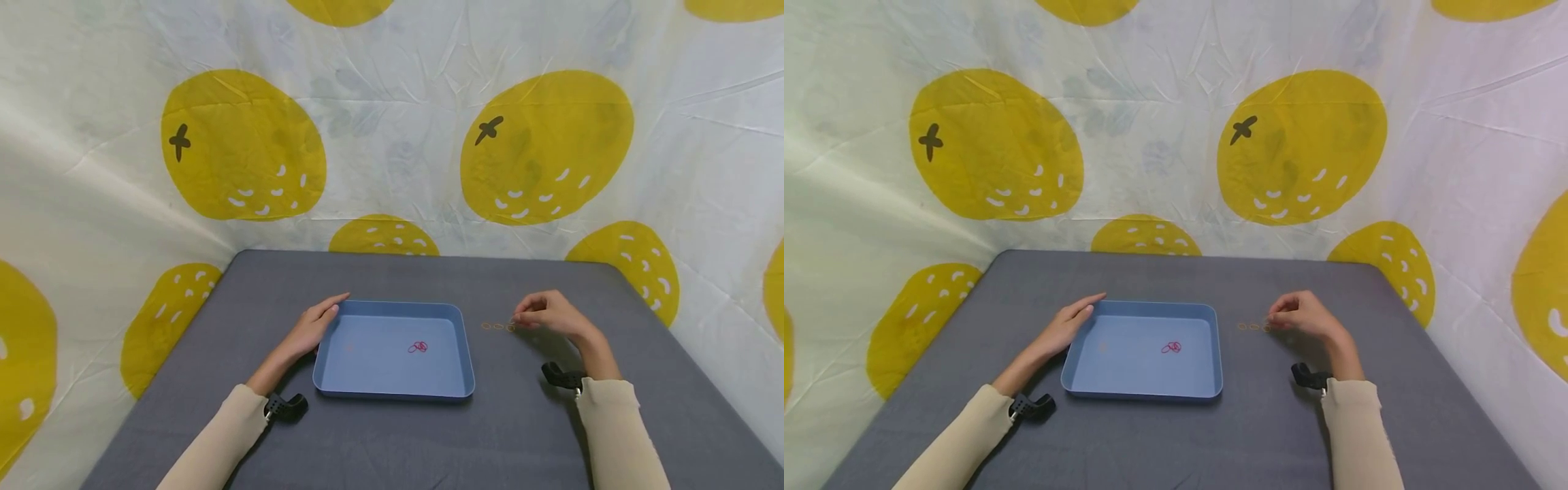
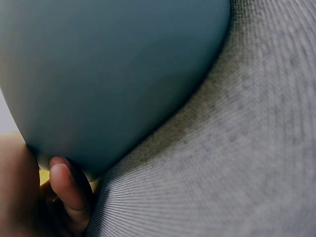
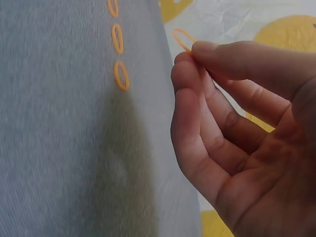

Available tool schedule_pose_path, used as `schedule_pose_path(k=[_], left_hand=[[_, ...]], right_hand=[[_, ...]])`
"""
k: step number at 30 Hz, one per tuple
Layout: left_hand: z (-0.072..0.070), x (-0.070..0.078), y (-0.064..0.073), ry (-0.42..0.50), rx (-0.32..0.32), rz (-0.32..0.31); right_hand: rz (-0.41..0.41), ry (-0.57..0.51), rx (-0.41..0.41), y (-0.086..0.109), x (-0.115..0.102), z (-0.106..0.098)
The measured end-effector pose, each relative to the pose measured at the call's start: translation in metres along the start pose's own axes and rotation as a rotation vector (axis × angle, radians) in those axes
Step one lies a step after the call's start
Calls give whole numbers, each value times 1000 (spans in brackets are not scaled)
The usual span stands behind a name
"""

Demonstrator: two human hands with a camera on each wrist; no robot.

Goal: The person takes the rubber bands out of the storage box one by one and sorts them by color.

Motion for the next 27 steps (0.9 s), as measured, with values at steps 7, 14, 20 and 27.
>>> schedule_pose_path(k=[7, 14, 20, 27], left_hand=[[0, 0, 0, 5, 2, 6], [0, 1, 0, -2, 10, 5], [0, 0, -1, 7, 12, 11], [1, -1, -2, 15, 16, 5]], right_hand=[[56, 14, 0, 1, 18, -1], [83, -3, -15, 0, 30, 1], [100, 59, -6, -2, 30, 2], [121, 92, 2, -3, 30, 5]])
Point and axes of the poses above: each hand's wrist, its own y-axis away from the middle knuckle, its own z-axis out of the palm, x = y × z, the point moved 5 cm from there along -y, towards the middle knuckle, and after that the axes turned 1 degree about y, right-handed, at the moved point
